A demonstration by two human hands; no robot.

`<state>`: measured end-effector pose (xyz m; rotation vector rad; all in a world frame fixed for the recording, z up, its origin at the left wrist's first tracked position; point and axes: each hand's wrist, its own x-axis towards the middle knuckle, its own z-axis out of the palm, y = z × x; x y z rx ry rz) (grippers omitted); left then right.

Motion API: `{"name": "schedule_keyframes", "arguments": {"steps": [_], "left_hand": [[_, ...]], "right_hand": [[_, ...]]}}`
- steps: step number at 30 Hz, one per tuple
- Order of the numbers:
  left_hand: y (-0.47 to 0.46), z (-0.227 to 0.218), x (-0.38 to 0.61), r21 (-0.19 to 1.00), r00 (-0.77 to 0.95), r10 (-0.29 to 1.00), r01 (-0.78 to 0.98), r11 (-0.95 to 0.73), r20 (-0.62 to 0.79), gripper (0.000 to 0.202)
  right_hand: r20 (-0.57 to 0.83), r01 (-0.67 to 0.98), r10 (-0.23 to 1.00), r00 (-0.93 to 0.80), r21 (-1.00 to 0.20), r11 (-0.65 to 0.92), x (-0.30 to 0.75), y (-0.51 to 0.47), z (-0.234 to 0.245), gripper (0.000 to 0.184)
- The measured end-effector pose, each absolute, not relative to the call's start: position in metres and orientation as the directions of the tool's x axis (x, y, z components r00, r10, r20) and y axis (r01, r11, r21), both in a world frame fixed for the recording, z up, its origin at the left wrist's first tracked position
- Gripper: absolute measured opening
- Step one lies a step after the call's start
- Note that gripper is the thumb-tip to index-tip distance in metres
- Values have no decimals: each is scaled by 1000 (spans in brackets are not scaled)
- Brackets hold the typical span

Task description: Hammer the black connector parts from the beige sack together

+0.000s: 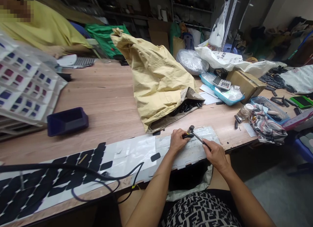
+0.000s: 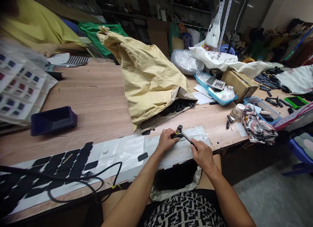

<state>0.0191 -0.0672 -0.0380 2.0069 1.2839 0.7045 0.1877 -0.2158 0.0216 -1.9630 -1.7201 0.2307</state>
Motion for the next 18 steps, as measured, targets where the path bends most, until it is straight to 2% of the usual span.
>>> {"name": "schedule_keyframes", "arguments": {"steps": [5, 10, 12, 14, 16, 18], "left_hand": [[-66, -36, 19, 756, 378, 922, 579, -306, 83, 13], [-67, -38, 19, 760, 389, 915, 562, -327, 106, 14], [-67, -40, 18, 761, 387, 915, 559, -330, 112, 14], [-67, -40, 18, 763, 389, 914, 553, -333, 117, 14], [-67, -38, 18, 762, 403, 908, 551, -339, 113, 15], [-66, -35, 15, 762, 438, 894, 544, -351, 99, 15]], "right_hand": [[151, 874, 974, 169, -479, -77, 186, -214, 17, 34], [173, 751, 925, 340, -642, -155, 210, -197, 14, 34], [79, 610, 898, 434, -759, -227, 221, -187, 10, 37], [-103, 387, 859, 502, -861, -329, 230, -177, 6, 45], [-222, 197, 832, 509, -911, -363, 236, -170, 3, 50], [-258, 92, 829, 496, -934, -346, 240, -166, 2, 48]]}}
